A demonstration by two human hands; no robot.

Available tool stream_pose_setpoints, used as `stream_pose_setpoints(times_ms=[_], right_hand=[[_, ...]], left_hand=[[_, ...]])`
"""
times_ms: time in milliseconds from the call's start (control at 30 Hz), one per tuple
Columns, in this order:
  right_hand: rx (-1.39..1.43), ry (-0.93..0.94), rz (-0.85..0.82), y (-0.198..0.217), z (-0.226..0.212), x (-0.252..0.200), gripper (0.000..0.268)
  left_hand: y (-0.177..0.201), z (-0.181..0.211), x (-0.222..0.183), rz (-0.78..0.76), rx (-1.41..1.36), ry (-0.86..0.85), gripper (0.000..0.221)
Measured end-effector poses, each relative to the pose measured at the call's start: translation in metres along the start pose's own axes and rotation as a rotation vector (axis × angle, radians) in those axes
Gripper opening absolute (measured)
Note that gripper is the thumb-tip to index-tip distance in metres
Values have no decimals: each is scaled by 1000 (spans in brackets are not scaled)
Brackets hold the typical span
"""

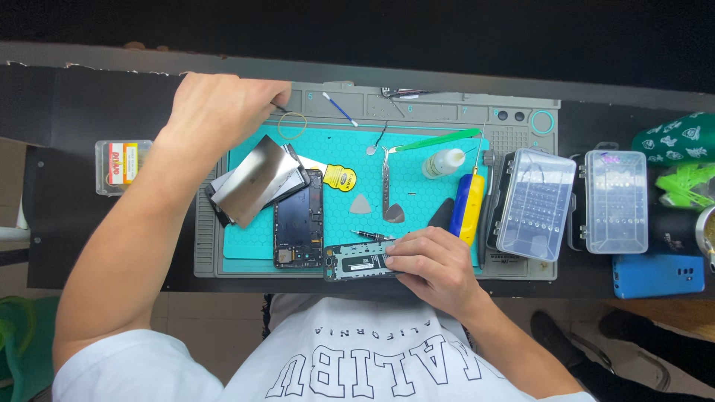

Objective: The person disassembles a smartphone by prying open the back cover and separating the screen assembly. They then use a screwdriver and tweezers to remove screws and disconnect internal components. The person handles the battery, motherboard, and display assembly during the process.

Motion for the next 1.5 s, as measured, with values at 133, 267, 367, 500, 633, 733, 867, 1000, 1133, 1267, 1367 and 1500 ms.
stream_pose_setpoints(times_ms=[133,267,367,500,633,733,867,1000,1133,1267,1367,1500], right_hand=[[22,2,4,-5,-1,3,6],[28,-6,17,-6,-1,4,8],[26,-16,14,-6,-1,4,8],[22,-33,15,-5,-4,6,7],[42,-33,23,-3,-5,6,4],[41,-29,28,-2,-2,7,5],[46,-32,27,-4,-3,4,5],[51,-37,22,-5,-2,3,4],[58,-41,12,-5,-1,0,4],[72,-21,152,-10,1,4,19],[67,-28,140,-11,4,5,18],[90,-20,133,-9,4,11,19]], left_hand=[[6,2,-19,585,100,-216,40],[54,42,-40,167,-1233,82,12],[50,104,-52,228,-1906,-158,88],[78,137,-72,81,-1944,-397,66],[86,143,-76,30,-1930,-430,61],[85,144,-75,16,-1935,-455,53],[80,147,-78,-7,-1947,-479,48],[77,142,-77,-11,-1949,-437,44],[82,125,-76,156,-1548,-500,24],[18,79,-54,390,-746,-171,20],[-9,54,-48,385,-727,28,17],[-14,43,-50,514,-735,26,20]])
Point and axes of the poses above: each hand's wrist, its own x-axis towards the middle knuckle, its own y-axis out of the back of the hand, z = x × y, the point moved 1 cm from there along x, towards the middle knuckle, and after that the axes turned 2 degrees about x, right-handed, at the moved point
